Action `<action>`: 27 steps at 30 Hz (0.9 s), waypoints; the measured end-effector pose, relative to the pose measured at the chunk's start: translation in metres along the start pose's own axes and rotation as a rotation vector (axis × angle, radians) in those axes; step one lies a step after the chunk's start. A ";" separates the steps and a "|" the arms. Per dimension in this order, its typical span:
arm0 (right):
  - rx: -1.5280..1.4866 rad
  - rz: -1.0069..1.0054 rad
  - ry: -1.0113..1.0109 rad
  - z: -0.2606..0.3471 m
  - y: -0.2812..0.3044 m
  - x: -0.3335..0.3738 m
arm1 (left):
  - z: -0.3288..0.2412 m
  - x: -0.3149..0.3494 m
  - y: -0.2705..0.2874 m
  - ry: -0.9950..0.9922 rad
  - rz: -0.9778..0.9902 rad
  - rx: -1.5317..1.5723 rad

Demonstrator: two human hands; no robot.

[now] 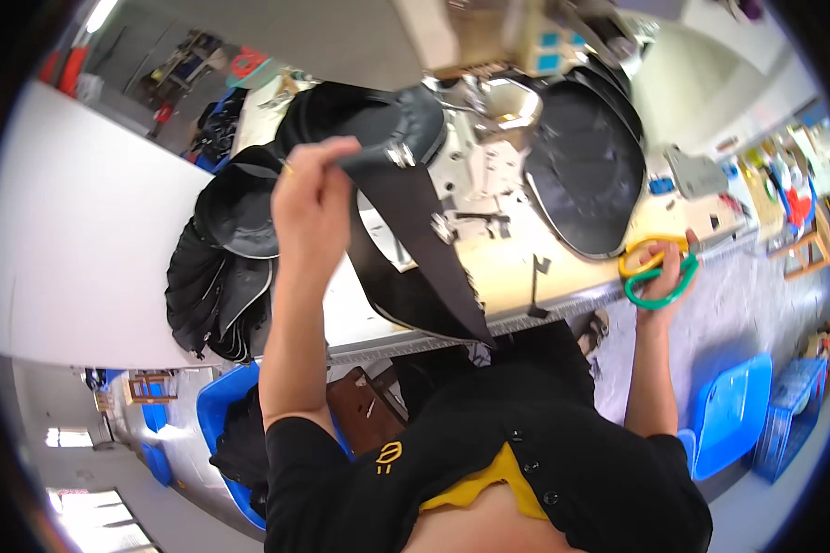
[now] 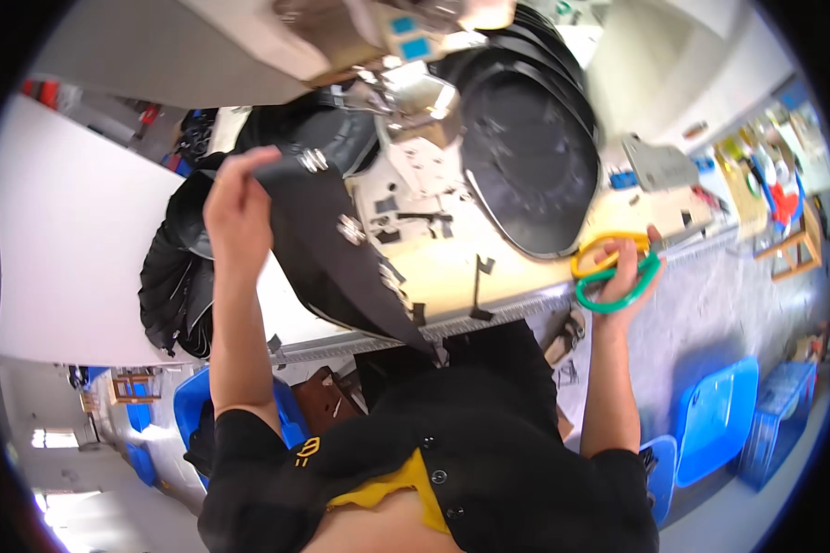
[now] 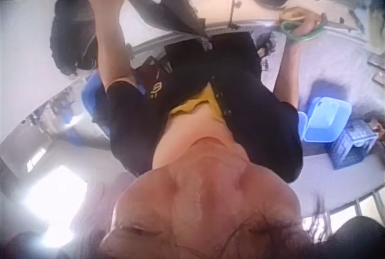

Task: The person uses green-handled scissors to trim excess black fabric from the edges of several shoe parts. They pick up each part from a stack, cut the material, and place the finished piece onto a sewing machine table. The process is repeated for multiple items throughout the clip.

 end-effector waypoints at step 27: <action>0.071 -0.016 0.136 -0.014 -0.013 0.001 | 0.226 -0.111 0.000 0.368 -0.012 -0.659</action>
Point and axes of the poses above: each hand's wrist, its own x-axis away from the middle knuckle, its own y-axis out of the back of the hand, z = x × y, the point moved 7 cm from there along -x, towards the middle knuckle
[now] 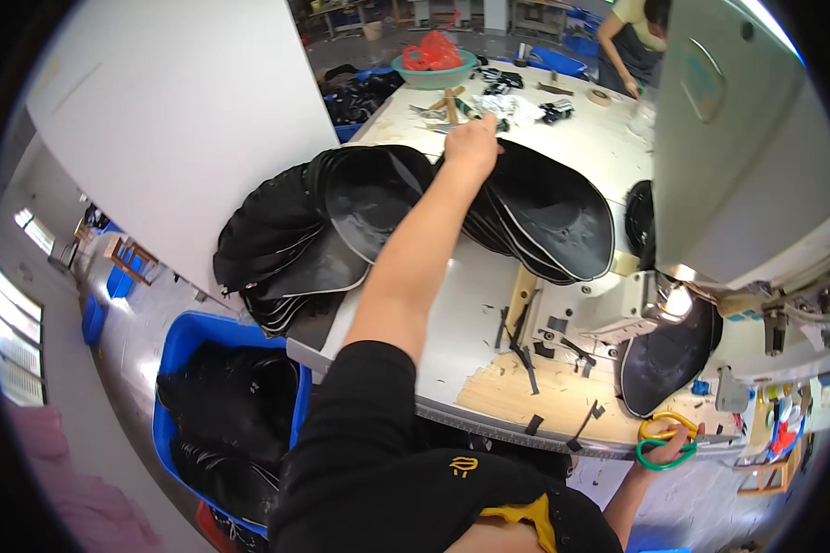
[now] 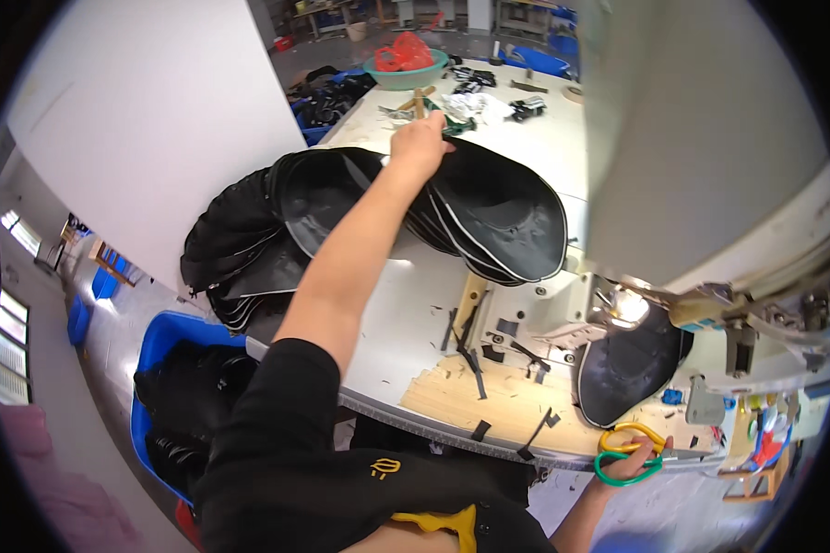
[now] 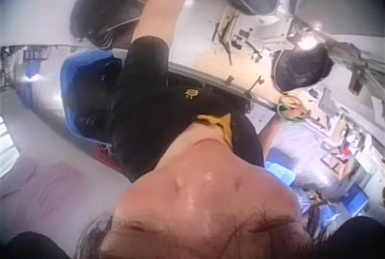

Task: The person uses green-handled scissors to trim excess black fabric from the edges of several shoe parts. They pick up each part from a stack, cut the material, and place the finished piece onto a sewing machine table. The process is repeated for multiple items throughout the clip.

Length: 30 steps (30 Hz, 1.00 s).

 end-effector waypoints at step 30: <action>0.043 0.023 0.024 0.001 0.000 -0.004 | 0.071 0.224 0.044 0.062 -0.024 -0.027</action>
Point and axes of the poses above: each hand's wrist, its own x-axis away from the middle knuckle, its own y-axis out of the back of the hand, z = x × y, the point moved 7 cm from there along -x, towards the middle knuckle
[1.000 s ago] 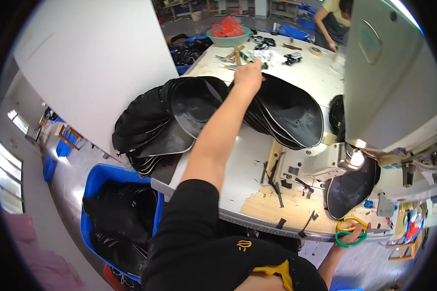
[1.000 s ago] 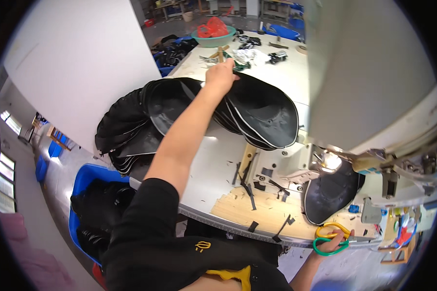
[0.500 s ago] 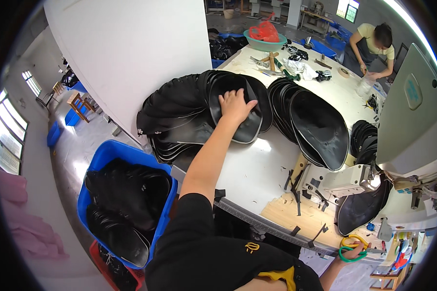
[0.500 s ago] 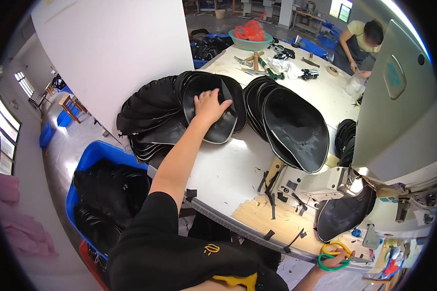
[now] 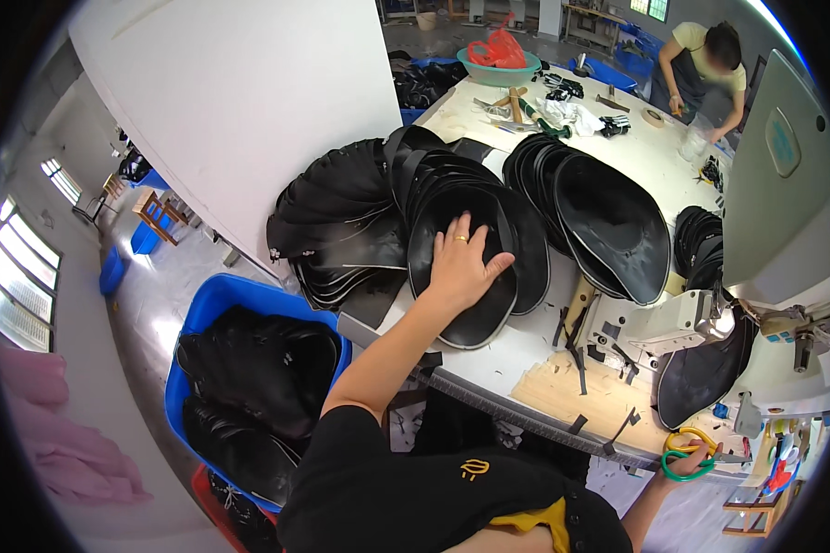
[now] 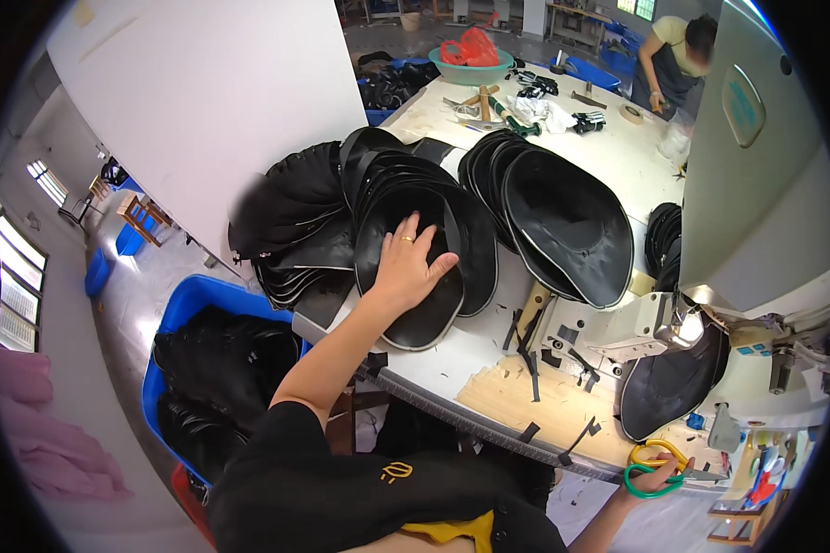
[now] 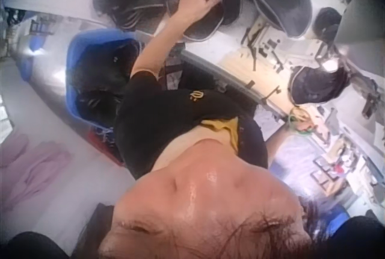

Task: The person uses green-handled scissors to trim excess black fabric from the edges of several shoe parts. They pick up each part from a stack, cut the material, and place the finished piece onto a sewing machine table. The process is repeated for multiple items throughout the clip.

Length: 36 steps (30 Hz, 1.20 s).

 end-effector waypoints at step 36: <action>-0.128 1.261 0.341 0.132 -0.211 0.174 | -0.115 0.074 0.009 0.657 0.922 1.643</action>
Point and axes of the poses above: each hand's wrist, its own x-axis away from the middle knuckle, its own y-axis out of the back of the hand, z = x × y, the point moved 7 cm from there along -x, towards the middle knuckle
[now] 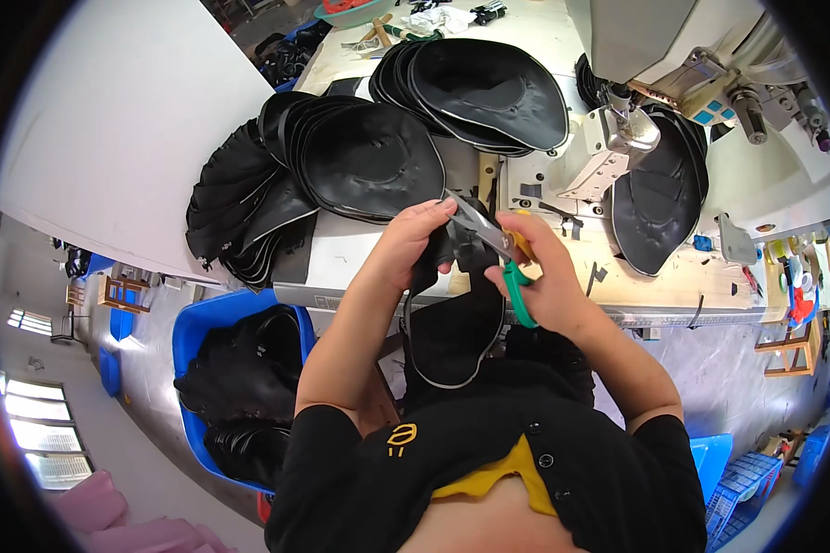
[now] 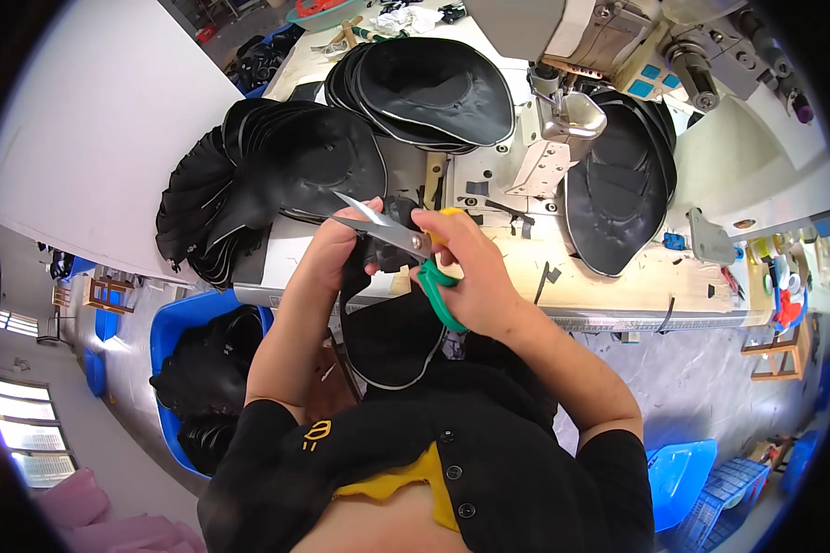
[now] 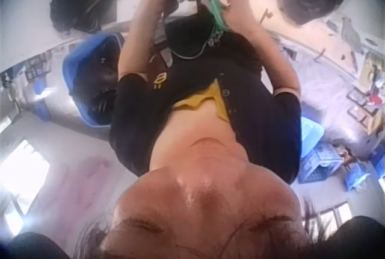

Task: The person uses green-handled scissors to trim excess black fabric from the edges of several shoe parts. They pick up each part from a stack, cut the material, and place the finished piece onto a sewing machine table. The process is repeated for multiple items throughout the clip.

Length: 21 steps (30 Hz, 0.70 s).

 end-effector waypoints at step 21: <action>-0.706 -0.281 -0.597 -0.032 -0.066 -0.003 | -0.044 0.090 -0.022 -1.276 -0.213 -1.437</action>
Point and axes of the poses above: each hand's wrist, its own x-axis away from the middle knuckle, its own y-axis out of the back of the hand, z = x × y, the point moved 7 cm from there along -x, towards the middle knuckle
